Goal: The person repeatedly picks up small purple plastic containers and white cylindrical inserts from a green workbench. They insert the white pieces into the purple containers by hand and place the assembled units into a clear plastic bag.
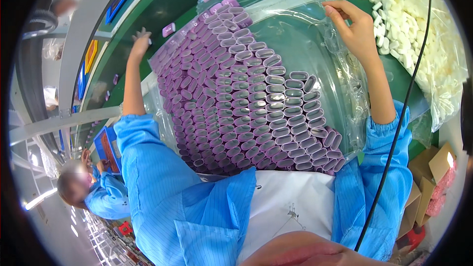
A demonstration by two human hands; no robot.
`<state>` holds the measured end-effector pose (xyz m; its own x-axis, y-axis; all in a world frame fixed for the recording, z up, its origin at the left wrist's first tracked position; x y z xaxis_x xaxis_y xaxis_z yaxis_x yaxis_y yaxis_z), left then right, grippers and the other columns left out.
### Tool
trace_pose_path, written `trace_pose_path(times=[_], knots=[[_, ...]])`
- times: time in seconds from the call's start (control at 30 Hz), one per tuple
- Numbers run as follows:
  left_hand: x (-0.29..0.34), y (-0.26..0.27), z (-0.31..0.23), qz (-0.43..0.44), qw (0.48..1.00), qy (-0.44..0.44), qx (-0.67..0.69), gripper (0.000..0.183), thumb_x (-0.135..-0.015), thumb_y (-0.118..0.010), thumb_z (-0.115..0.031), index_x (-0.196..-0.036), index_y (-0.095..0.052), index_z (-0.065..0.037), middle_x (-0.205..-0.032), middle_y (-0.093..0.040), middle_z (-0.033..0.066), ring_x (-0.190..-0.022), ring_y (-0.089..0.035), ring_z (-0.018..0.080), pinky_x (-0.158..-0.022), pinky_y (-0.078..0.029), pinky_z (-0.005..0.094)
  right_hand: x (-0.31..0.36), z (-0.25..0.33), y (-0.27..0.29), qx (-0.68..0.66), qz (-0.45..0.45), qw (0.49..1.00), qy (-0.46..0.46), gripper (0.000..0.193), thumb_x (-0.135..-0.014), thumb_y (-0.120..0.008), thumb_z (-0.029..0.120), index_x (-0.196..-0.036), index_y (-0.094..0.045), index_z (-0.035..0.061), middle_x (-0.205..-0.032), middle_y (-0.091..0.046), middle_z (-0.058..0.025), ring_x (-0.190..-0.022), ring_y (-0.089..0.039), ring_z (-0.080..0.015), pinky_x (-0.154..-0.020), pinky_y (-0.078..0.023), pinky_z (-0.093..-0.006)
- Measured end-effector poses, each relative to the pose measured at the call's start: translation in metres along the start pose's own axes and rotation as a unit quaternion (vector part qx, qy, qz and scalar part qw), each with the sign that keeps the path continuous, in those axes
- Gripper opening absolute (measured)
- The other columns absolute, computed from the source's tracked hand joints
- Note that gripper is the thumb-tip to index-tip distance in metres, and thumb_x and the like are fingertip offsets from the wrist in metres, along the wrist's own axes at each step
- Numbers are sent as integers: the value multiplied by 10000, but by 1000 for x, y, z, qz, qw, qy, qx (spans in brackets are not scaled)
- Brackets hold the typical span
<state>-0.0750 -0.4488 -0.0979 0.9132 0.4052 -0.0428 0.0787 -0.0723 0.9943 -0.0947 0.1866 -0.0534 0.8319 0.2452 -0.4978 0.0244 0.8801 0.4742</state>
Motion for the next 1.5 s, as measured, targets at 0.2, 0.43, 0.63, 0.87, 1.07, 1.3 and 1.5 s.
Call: trace_pose_path(times=[0.2,0.43,0.63,0.87,1.07,1.3,1.5], knots=[[101,84,-255,-53,917,-353,176,437,-823,-646,-335,-1144,-624,-39,-1173,-593,154,-1079,-569,296,-936,-440,385,2,-1,0,52,-4,998,35,159,-865,-637,147,-969,-686,39,-830,-671,-85,-674,-609,-188,-652,-494,-284],[83,44,-321,60,932,-351,67,633,-832,-624,-532,-1234,-574,-46,-1185,-592,172,-1018,-599,307,-935,-445,368,-10,-45,38,183,-145,972,-12,159,-841,-639,158,-946,-692,51,-890,-670,-104,-747,-649,-226,-688,-509,-327],[47,10,-307,131,924,-335,126,446,-960,-469,-388,-1106,-646,-6,-1034,-665,157,-981,-618,261,-878,-452,341,-10,-66,43,178,-111,977,-40,161,-840,-634,169,-927,-695,49,-874,-669,-117,-740,-655,-236,-693,-508,-335],[86,57,-302,-172,890,-355,228,287,-866,-655,-235,-1080,-674,-46,-988,-677,114,-929,-639,189,-814,-487,303,-18,-35,13,154,-88,982,66,278,-838,-661,286,-961,-689,38,-948,-662,-121,-923,-602,-274,-819,-481,-364],[65,27,-233,98,949,-274,122,434,-856,-647,-395,-1118,-664,-49,-1095,-665,124,-989,-616,235,-887,-464,335,-50,-20,-60,321,-1,930,180,601,-824,-650,420,-1231,-531,-5,-1096,-616,-155,-1081,-528,-316,-940,-401,-437],[101,14,-229,-123,905,-291,285,248,-934,-524,-235,-1051,-673,-76,-894,-635,119,-837,-615,285,-790,-481,356,-43,-30,-61,383,-19,874,298,77,-750,-565,78,-823,-586,67,-806,-554,-70,-876,-545,-243,-848,-416,-405],[134,21,-241,-140,889,-282,333,241,-956,-492,-208,-1024,-653,-41,-969,-664,171,-895,-628,351,-797,-489,389,-49,-34,-42,441,-46,847,292,21,-761,-590,84,-777,-584,71,-771,-561,-46,-835,-554,-218,-799,-420,-390]])
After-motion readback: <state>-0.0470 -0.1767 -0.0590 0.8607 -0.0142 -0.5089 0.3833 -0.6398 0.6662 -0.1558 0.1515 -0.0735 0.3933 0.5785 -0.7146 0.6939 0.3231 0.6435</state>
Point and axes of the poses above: each hand's wrist, its own x-axis away from the middle knuckle, its own y-axis out of the back of the hand, z = x × y, the point moved 2 cm from there along -x, towards the middle knuckle
